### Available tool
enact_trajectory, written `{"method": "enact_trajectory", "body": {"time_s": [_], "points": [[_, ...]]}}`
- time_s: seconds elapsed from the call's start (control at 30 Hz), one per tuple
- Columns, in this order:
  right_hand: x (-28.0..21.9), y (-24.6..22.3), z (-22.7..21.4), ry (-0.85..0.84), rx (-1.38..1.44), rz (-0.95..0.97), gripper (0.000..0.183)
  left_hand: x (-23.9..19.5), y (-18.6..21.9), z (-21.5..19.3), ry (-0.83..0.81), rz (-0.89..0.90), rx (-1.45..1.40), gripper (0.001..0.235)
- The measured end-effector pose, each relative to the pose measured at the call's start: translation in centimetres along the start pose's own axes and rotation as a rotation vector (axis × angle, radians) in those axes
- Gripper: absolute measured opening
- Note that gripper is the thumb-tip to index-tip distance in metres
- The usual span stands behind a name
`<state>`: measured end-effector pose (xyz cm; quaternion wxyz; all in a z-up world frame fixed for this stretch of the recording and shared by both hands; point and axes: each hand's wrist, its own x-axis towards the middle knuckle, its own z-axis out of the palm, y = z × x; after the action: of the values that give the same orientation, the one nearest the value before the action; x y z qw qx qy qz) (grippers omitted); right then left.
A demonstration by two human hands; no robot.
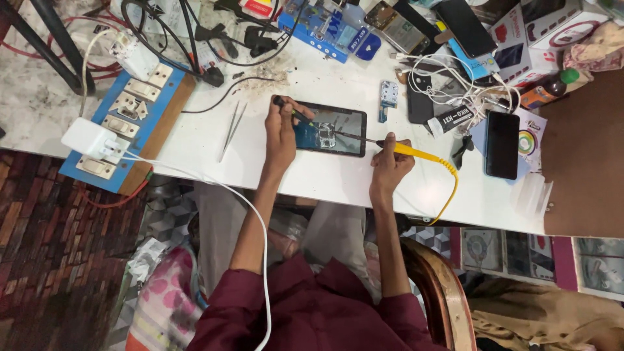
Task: The person uses a soldering iron and a small tool to work on a tablet's internal circuit board. They repeatedly apply the soldering iron to specific points on the board while holding the device steady with the other hand.
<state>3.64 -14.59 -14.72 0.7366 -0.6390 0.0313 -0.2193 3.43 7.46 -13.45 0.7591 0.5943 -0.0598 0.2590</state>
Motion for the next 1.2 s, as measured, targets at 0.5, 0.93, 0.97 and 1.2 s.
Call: {"method": "enact_trajectory", "body": {"time_s": [0.5, 0.93, 0.97, 1.2], "points": [[-0.1, -0.3, -0.1, 0.015, 0.013, 0.058, 0.033, -0.6, -0.8, -0.2, -0.003, -0.026, 0.04, 0.024], [-0.5, -1.6, 0.7, 0.038, 0.015, 0.071, 0.031, 0.0, 0.0, 0.3, -0.014, 0.008, 0.098, 0.026], [-0.5, -1.6, 0.8, 0.041, 0.005, 0.071, 0.031, 0.0, 0.0, 0.4, -0.011, 0.003, 0.082, 0.026], [-0.3, -0.9, 0.7, 0.046, 0.031, 0.059, 0.029, 0.0, 0.4, 0.7, -0.017, -0.017, 0.054, 0.025]]}}
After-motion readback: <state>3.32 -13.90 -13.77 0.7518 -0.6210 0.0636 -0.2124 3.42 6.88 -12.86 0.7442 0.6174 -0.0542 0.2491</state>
